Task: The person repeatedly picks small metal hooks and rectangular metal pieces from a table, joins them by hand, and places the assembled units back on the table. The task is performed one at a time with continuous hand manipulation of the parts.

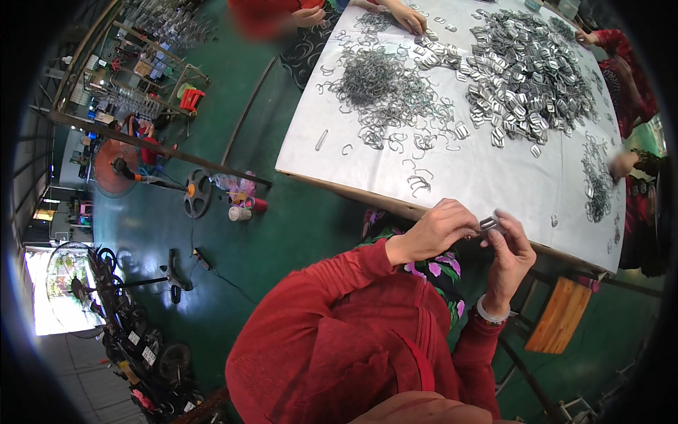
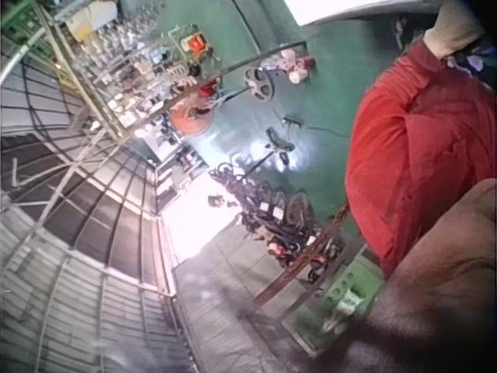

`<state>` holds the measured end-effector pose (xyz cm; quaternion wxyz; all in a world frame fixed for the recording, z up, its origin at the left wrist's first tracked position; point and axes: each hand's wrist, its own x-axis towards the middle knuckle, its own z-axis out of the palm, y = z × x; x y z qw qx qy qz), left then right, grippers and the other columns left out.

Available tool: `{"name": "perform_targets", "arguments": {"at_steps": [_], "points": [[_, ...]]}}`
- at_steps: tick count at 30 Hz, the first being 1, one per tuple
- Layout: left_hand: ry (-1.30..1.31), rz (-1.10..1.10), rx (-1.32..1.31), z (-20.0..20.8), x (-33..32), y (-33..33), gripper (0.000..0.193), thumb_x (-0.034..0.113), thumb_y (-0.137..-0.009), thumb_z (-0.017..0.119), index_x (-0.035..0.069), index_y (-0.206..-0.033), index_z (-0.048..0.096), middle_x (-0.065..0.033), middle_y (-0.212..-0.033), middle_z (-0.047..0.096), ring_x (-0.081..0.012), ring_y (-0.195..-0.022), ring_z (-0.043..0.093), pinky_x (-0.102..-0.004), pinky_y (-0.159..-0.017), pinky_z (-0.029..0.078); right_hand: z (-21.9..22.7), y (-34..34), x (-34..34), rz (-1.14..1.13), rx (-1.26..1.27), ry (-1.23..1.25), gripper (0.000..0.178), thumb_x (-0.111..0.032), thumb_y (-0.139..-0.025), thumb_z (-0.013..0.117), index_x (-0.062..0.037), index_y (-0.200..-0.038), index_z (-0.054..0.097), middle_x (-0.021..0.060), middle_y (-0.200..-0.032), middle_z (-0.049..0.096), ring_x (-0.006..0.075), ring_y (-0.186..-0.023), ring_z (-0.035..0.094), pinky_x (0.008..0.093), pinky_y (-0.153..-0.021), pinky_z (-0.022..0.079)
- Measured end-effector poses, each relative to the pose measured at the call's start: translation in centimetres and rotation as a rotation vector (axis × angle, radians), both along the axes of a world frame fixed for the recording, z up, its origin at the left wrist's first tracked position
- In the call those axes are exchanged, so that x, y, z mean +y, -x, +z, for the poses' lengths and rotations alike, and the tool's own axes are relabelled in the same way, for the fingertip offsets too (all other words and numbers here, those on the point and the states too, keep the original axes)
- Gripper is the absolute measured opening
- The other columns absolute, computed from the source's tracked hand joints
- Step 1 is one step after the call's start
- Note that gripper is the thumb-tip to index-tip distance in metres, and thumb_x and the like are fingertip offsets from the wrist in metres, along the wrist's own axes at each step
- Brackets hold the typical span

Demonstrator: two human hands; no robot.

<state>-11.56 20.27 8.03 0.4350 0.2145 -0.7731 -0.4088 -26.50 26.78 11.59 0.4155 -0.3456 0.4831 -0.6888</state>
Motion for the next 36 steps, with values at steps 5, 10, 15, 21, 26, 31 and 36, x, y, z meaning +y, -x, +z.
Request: {"name": "perform_targets", "arguments": {"at_steps": [5, 10, 15, 21, 26, 31, 36], "points": [[-0.204, 0.23, 0.059, -0.7, -3.8, -1.9, 0.022, 0.006, -0.077, 0.068, 0.004, -0.098, 0.065, -0.007, -0.097, 0.066, -0.0225, -0.088, 0.061, -0.0353, -0.075, 0.047, -0.7, 0.4, 0.3, 0.09, -0.027, -0.081, 0.018, 0.013, -0.075, 0.066, 0.007, -0.092, 0.065, 0.0126, -0.084, 0.065, 0.0171, -0.069, 0.063, 0.0253, -0.061, 0.053], [0.162, 0.569, -0.492, -6.1, -18.5, -5.8, 0.014, 0.017, -0.079, 0.067, 0.006, -0.087, 0.07, -0.0104, -0.082, 0.063, -0.0259, -0.083, 0.058, -0.0381, -0.071, 0.046, -1.2, 1.0, 0.6, 0.139, 0.113, -0.081, 0.019, 0.015, -0.073, 0.065, 0.0064, -0.09, 0.066, 0.0107, -0.081, 0.064, 0.0146, -0.068, 0.062, 0.0223, -0.061, 0.051], [0.395, 0.606, -0.953, -8.2, -22.9, -4.7, 0.01, 0.013, -0.077, 0.062, 0.005, -0.081, 0.067, -0.0114, -0.084, 0.059, -0.029, -0.085, 0.058, -0.0419, -0.076, 0.046, -0.4, 0.9, 0.6, 0.137, 0.067, -0.064, 0.019, 0.017, -0.072, 0.064, 0.0073, -0.088, 0.065, 0.0108, -0.079, 0.064, 0.0142, -0.068, 0.062, 0.0222, -0.059, 0.051], [0.561, 0.718, -0.95, -7.3, -23.4, -4.2, 0.019, 0.004, -0.079, 0.054, 0.003, -0.098, 0.055, -0.0127, -0.089, 0.057, -0.0297, -0.085, 0.058, -0.0413, -0.07, 0.05, 1.1, 1.5, 0.3, 0.087, 0.126, -0.161, 0.015, 0.011, -0.076, 0.064, 0.0081, -0.09, 0.066, 0.0104, -0.079, 0.065, 0.0142, -0.066, 0.062, 0.0236, -0.06, 0.051], [0.443, 0.607, -0.515, -3.7, -21.4, -6.3, 0.014, 0.003, -0.086, 0.052, -0.002, -0.099, 0.053, -0.022, -0.091, 0.059, -0.0395, -0.087, 0.056, -0.0462, -0.075, 0.046, 1.8, 1.0, 0.5, 0.107, 0.177, -0.165, 0.021, 0.004, -0.08, 0.065, 0.0066, -0.1, 0.066, 0.0109, -0.083, 0.068, 0.0127, -0.067, 0.064, 0.022, -0.063, 0.051], [-0.364, 0.153, -0.013, 2.0, -11.6, -2.2, 0.018, 0.009, -0.087, 0.062, -0.007, -0.095, 0.064, -0.0113, -0.08, 0.067, -0.0144, -0.068, 0.065, -0.0258, -0.066, 0.054, -0.1, 1.5, 1.1, 0.046, 0.113, -0.127, 0.022, 0.002, -0.081, 0.066, 0.0054, -0.103, 0.066, 0.0116, -0.087, 0.068, 0.0128, -0.068, 0.064, 0.022, -0.063, 0.052], [-0.425, -0.114, 0.116, 4.6, -1.9, 1.3, 0.012, 0.006, -0.084, 0.066, -0.004, -0.09, 0.064, -0.0109, -0.09, 0.066, -0.017, -0.081, 0.065, -0.0267, -0.074, 0.054, -0.4, 1.6, 1.4, -0.039, 0.017, -0.072, 0.022, 0.0, -0.082, 0.066, 0.004, -0.104, 0.066, 0.0111, -0.087, 0.068, 0.0119, -0.067, 0.063, 0.0218, -0.063, 0.052]]}}
